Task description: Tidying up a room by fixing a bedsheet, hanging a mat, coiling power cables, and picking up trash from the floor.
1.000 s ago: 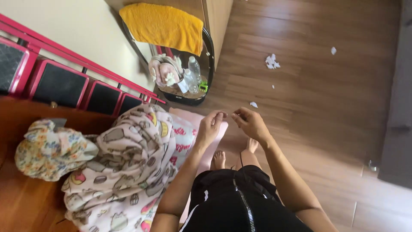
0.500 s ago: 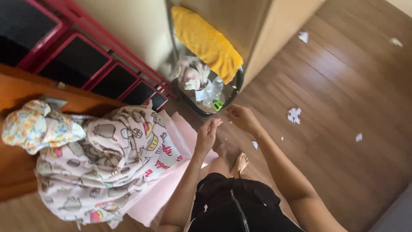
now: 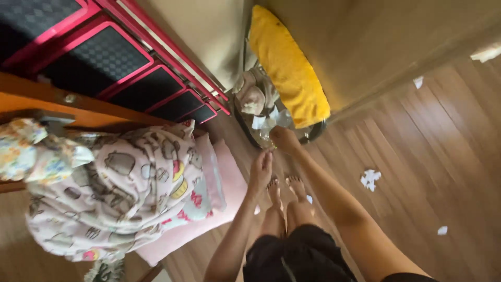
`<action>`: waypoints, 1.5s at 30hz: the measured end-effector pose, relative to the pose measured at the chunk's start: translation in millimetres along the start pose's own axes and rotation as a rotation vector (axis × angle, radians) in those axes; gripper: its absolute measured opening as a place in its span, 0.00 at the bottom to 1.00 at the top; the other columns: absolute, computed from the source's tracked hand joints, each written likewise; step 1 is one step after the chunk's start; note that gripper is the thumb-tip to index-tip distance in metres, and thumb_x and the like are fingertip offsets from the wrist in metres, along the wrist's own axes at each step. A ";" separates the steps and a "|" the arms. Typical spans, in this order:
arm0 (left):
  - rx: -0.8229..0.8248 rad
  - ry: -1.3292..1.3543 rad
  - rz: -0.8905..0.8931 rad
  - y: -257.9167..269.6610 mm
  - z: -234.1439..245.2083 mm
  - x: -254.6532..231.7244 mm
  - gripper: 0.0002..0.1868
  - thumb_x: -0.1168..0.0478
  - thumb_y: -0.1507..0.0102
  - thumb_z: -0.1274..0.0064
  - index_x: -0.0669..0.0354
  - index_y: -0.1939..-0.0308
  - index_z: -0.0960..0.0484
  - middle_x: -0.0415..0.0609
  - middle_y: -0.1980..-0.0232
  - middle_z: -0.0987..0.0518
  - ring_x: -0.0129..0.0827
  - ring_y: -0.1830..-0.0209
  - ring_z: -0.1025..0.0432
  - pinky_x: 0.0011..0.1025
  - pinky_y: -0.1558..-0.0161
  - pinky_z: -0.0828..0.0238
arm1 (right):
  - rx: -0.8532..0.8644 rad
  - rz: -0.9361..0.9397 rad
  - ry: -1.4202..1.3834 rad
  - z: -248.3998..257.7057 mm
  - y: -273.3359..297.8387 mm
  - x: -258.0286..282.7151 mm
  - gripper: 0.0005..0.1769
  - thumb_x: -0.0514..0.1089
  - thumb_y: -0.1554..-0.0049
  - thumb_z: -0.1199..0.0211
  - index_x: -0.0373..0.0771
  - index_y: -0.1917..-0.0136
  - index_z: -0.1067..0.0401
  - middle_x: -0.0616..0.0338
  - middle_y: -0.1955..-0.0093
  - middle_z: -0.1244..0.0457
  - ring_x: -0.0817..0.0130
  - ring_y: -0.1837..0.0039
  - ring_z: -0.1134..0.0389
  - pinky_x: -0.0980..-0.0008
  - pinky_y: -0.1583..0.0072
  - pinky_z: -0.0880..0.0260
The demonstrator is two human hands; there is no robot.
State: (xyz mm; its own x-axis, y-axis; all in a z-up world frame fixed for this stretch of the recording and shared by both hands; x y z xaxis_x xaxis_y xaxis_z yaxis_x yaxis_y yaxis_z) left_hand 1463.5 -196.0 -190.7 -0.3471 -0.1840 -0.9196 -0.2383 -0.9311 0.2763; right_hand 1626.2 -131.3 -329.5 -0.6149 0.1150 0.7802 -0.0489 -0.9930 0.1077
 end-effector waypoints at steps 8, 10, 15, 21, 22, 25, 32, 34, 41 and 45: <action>-0.116 0.152 0.119 -52.5 -45.2 99.4 0.21 0.57 0.28 0.58 0.60 0.32 0.28 0.53 0.33 0.24 0.38 0.33 0.28 0.33 0.36 0.30 | -0.093 -0.081 -0.004 -105.5 -76.8 -158.6 0.24 0.45 0.50 0.30 0.39 0.41 0.29 0.47 0.44 0.32 0.46 0.40 0.31 0.54 0.39 0.31; -0.109 0.212 0.166 -65.3 -55.0 122.2 0.23 0.58 0.28 0.58 0.60 0.30 0.31 0.53 0.30 0.27 0.38 0.31 0.30 0.32 0.33 0.33 | -0.083 -0.099 0.066 -120.6 -82.5 -181.7 0.31 0.44 0.52 0.29 0.38 0.36 0.31 0.44 0.40 0.33 0.44 0.36 0.34 0.52 0.35 0.34; -0.188 0.234 0.268 -81.2 -77.2 196.9 0.21 0.60 0.28 0.58 0.64 0.31 0.31 0.55 0.33 0.24 0.38 0.32 0.29 0.33 0.32 0.34 | 0.016 -0.275 0.063 -143.5 -90.9 -202.9 0.57 0.47 0.57 0.22 0.40 0.21 0.48 0.39 0.31 0.42 0.42 0.28 0.43 0.51 0.31 0.40; -0.242 0.355 0.171 -84.5 -103.6 264.6 0.22 0.63 0.28 0.56 0.67 0.31 0.33 0.56 0.33 0.24 0.37 0.32 0.29 0.32 0.32 0.34 | 0.018 -0.184 0.030 -179.1 -95.7 -231.7 0.58 0.47 0.58 0.21 0.41 0.21 0.48 0.41 0.27 0.44 0.44 0.25 0.45 0.52 0.29 0.43; -0.243 0.354 0.174 -86.1 -103.4 264.4 0.22 0.63 0.28 0.56 0.67 0.31 0.33 0.56 0.33 0.24 0.37 0.32 0.29 0.32 0.32 0.34 | 0.021 -0.185 0.029 -182.1 -99.3 -236.2 0.58 0.47 0.58 0.21 0.41 0.21 0.48 0.41 0.27 0.44 0.44 0.25 0.45 0.52 0.29 0.43; -0.255 0.384 0.194 -83.2 -102.7 265.6 0.24 0.64 0.29 0.56 0.66 0.29 0.34 0.56 0.33 0.24 0.37 0.32 0.29 0.31 0.32 0.34 | -0.040 -0.141 -0.029 -182.2 -100.7 -240.6 0.47 0.45 0.54 0.23 0.41 0.25 0.40 0.44 0.30 0.39 0.48 0.28 0.39 0.55 0.29 0.39; -0.291 0.505 0.266 -75.0 -86.6 261.0 0.24 0.62 0.28 0.57 0.65 0.29 0.35 0.55 0.32 0.26 0.36 0.33 0.30 0.32 0.36 0.34 | -0.015 -0.229 -0.058 -112.9 -96.5 -155.6 0.31 0.44 0.51 0.27 0.46 0.34 0.29 0.51 0.38 0.32 0.54 0.36 0.31 0.58 0.36 0.32; -0.281 0.451 0.246 -70.6 -74.3 241.4 0.24 0.62 0.28 0.58 0.66 0.29 0.36 0.54 0.30 0.28 0.35 0.32 0.31 0.31 0.34 0.35 | 0.001 -0.252 -0.037 -93.1 -90.5 -127.9 0.30 0.45 0.51 0.27 0.48 0.35 0.29 0.52 0.38 0.32 0.54 0.36 0.31 0.58 0.36 0.32; -0.272 0.080 0.147 -41.1 -20.8 127.4 0.33 0.58 0.33 0.49 0.66 0.26 0.37 0.63 0.32 0.28 0.49 0.34 0.31 0.38 0.35 0.35 | -0.126 0.184 0.105 1.1 -32.3 21.9 0.31 0.51 0.58 0.23 0.50 0.41 0.26 0.56 0.41 0.34 0.55 0.38 0.33 0.56 0.41 0.32; -0.349 -0.366 -0.165 -11.3 3.6 60.1 0.53 0.52 0.41 0.31 0.73 0.25 0.49 0.73 0.25 0.43 0.63 0.24 0.47 0.47 0.28 0.49 | -0.029 0.290 0.093 101.8 25.4 164.1 0.28 0.53 0.57 0.24 0.50 0.43 0.24 0.59 0.43 0.33 0.58 0.41 0.30 0.58 0.43 0.28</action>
State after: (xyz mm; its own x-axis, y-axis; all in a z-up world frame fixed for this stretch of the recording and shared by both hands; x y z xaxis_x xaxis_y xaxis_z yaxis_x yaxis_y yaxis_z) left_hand 1442.0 -195.4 -248.1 -0.6390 0.0378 -0.7683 -0.0220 -0.9993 -0.0308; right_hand 1604.1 -134.8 -136.0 -0.6759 -0.1747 0.7160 0.1171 -0.9846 -0.1297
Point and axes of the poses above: each hand's wrist, its own y-axis away from the middle knuckle, its own z-axis out of the back of the hand, x = y × z, the point moved 4 cm from there along -y, towards the middle knuckle
